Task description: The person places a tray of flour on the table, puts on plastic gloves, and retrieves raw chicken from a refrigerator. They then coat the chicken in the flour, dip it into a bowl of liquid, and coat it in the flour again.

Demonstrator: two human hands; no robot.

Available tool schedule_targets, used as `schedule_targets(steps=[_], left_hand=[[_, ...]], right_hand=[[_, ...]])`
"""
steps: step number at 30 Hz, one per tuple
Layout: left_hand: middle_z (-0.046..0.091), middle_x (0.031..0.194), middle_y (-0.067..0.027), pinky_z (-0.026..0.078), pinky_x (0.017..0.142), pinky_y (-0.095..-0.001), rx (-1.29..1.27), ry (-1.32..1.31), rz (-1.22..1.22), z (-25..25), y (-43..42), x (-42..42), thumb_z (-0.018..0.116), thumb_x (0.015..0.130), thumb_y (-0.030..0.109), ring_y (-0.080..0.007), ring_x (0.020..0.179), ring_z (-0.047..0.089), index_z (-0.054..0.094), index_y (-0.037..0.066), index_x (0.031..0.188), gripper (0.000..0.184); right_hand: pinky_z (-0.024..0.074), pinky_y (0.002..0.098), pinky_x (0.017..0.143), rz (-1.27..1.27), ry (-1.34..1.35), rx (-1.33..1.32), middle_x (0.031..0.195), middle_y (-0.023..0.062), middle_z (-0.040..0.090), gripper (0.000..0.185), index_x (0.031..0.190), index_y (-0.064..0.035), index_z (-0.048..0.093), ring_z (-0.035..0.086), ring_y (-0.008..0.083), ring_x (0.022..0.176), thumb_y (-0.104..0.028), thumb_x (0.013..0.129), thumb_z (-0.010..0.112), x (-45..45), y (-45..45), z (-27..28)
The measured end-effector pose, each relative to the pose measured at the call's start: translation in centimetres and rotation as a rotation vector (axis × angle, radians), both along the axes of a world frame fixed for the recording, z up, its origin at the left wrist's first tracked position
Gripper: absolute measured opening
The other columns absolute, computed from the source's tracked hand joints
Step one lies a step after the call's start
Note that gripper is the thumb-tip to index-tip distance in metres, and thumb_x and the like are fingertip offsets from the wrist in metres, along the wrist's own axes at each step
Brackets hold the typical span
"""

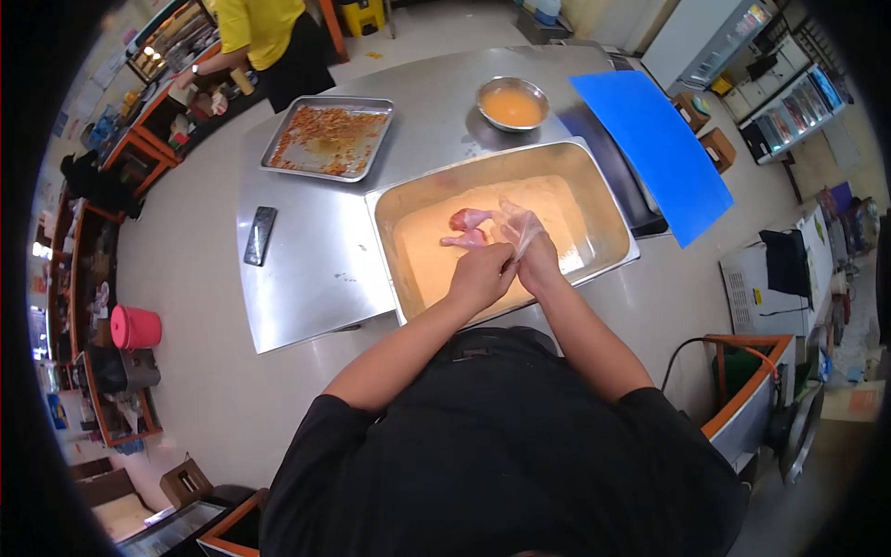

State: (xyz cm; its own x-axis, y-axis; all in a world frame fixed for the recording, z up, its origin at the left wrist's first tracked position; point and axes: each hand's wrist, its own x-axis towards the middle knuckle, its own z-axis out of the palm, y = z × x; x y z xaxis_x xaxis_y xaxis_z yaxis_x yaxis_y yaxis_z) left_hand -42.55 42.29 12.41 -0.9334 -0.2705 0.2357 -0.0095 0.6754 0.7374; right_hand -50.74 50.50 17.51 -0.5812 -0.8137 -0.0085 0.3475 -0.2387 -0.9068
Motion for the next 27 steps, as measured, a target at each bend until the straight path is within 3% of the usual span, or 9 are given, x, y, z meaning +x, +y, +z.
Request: schedule_targets(steps=[6,11,13,15,18,20,23,26,27], left_hand=[[0.060,0.072,-0.0130,0.046,0.058,-0.0409,0.067,0.077,0.122,-0.3,0.8,-2.9,0.061,0.076,0.013,-0.0313,0.068,0.060,0.056,0.006,0.078,0.009],[0.061,0.071,-0.0096,0.046,0.060,-0.0375,0.019,0.210,0.247,0.0,1.0,-6.1,0.064,0.076,0.011,-0.0265,0.068,0.062,0.058,0.005,0.077,0.008],[0.061,0.071,-0.0102,0.046,0.060,-0.0375,0.007,0.198,0.209,-0.7,1.6,-6.9,0.063,0.076,0.011,-0.0268,0.066,0.061,0.057,0.005,0.077,0.008],[0.060,0.070,-0.0107,0.045,0.059,-0.0377,0.028,0.167,0.178,-1.2,2.2,-7.5,0.063,0.077,0.011,-0.0271,0.064,0.060,0.057,0.004,0.077,0.009],[0.060,0.068,-0.0114,0.045,0.058,-0.0382,0.150,0.043,0.144,-1.7,3.7,-7.8,0.062,0.079,0.013,-0.0279,0.061,0.059,0.057,0.003,0.078,0.011],[0.060,0.067,-0.0121,0.045,0.059,-0.0386,0.259,-0.074,0.132,-0.9,3.6,-8.0,0.061,0.081,0.015,-0.0288,0.061,0.059,0.058,0.003,0.079,0.012],[0.060,0.067,-0.0132,0.045,0.059,-0.0386,0.313,-0.029,-0.118,-1.9,3.5,-8.4,0.060,0.082,0.016,-0.0298,0.062,0.059,0.058,0.003,0.082,0.013],[0.061,0.070,-0.0143,0.047,0.060,-0.0376,0.315,-0.177,-0.175,-0.4,3.6,-8.1,0.061,0.082,0.017,-0.0305,0.063,0.060,0.061,0.004,0.086,0.014],[0.064,0.074,-0.0133,0.047,0.062,-0.0359,0.361,-0.210,-0.172,-0.5,3.3,-7.8,0.062,0.082,0.019,-0.0272,0.065,0.061,0.062,0.005,0.089,0.016]], right_hand=[[0.0406,0.0404,0.099,0.247,-0.331,-0.081,0.123,0.0210,0.051,0.078,0.133,0.0039,0.031,0.052,0.0316,0.115,-0.062,0.092,0.020,-3.8,-0.3,-3.0],[0.0408,0.0425,0.100,0.389,-0.371,0.023,0.125,0.0225,0.050,0.078,0.134,0.0103,0.024,0.052,0.0336,0.114,-0.056,0.095,0.017,-7.7,-1.1,-5.0],[0.0419,0.0429,0.098,0.413,-0.462,0.048,0.118,0.0191,0.053,0.063,0.130,0.0048,0.034,0.057,0.0293,0.105,-0.048,0.098,0.017,-9.0,-1.0,-5.1],[0.0431,0.0408,0.097,0.403,-0.307,0.096,0.124,0.0182,0.047,0.060,0.134,-0.0031,0.031,0.056,0.0285,0.105,-0.049,0.097,0.020,-9.6,-0.7,-3.2],[0.0419,0.0378,0.097,0.370,-0.081,0.144,0.144,0.0184,0.026,0.073,0.147,-0.0183,0.013,0.046,0.0313,0.119,-0.063,0.091,0.027,-9.0,0.8,0.2],[0.0356,0.0378,0.100,0.334,0.029,0.183,0.145,0.0172,0.025,0.074,0.146,-0.0167,0.014,0.039,0.0309,0.123,-0.062,0.091,0.029,-10.2,0.8,-0.9],[0.0262,0.0379,0.105,0.230,0.555,0.481,0.147,0.0154,0.024,0.076,0.146,-0.0142,0.015,0.029,0.0303,0.130,-0.061,0.090,0.032,-13.2,0.0,-6.4],[0.0167,0.0379,0.110,0.465,2.129,1.199,0.149,0.0136,0.023,0.077,0.146,-0.0117,0.017,0.018,0.0297,0.136,-0.061,0.089,0.034,-13.6,-0.4,-11.5],[0.0136,0.0379,0.111,0.523,2.220,1.229,0.149,0.0130,0.022,0.078,0.146,-0.0108,0.017,0.015,0.0295,0.138,-0.060,0.089,0.035,-13.6,-0.5,-12.7]])
